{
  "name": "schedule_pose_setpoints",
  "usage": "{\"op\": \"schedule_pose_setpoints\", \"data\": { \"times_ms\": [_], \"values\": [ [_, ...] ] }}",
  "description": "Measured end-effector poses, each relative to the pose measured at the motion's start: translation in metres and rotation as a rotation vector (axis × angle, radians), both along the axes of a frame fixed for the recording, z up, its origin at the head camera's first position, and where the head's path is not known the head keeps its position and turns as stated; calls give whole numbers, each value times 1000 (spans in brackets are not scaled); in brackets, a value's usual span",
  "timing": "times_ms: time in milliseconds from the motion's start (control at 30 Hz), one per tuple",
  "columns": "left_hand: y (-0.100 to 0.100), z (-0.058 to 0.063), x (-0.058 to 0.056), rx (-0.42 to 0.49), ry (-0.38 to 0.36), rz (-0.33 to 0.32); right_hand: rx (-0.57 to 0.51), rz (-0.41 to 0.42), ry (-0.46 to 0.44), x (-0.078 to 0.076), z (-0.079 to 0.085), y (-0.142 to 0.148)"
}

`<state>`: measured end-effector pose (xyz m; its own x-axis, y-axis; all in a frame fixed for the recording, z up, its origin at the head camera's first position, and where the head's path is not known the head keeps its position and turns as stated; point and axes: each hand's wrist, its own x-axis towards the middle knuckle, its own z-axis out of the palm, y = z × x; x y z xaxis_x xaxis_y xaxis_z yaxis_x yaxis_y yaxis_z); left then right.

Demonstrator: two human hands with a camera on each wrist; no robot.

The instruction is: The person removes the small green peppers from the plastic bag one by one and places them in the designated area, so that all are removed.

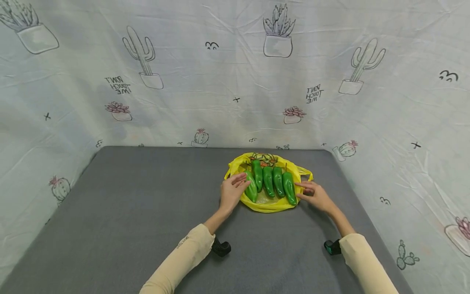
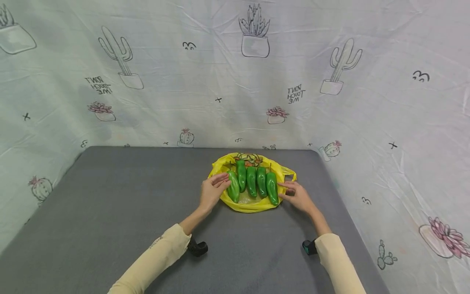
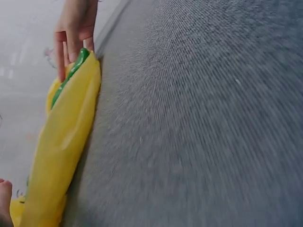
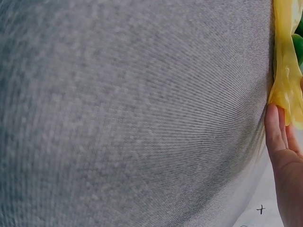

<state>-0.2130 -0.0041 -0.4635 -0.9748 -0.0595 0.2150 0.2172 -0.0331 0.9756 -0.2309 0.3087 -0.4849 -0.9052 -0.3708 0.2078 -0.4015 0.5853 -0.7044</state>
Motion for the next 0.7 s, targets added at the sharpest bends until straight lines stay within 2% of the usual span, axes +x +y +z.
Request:
{"op": "schedule_pose_setpoints", "data": {
  "times_ms": [133,300,367,533,700],
  "values": [
    [10,8,8,-3,-9,36,-4,13,-3,7,14,-9],
    [26,-24,-7,-41,-34,140,-18,24,-10,16,30,-17],
    [30,-36,-13,-78,-48,167,-13,23,-8,16,30,-17],
    [34,-38,-14,-143,-58,198,11,18,-25,14,30,-16],
    [36,-39,-17,-174,-74,239,12,16,-36,5,13,-5]
  ]
}}
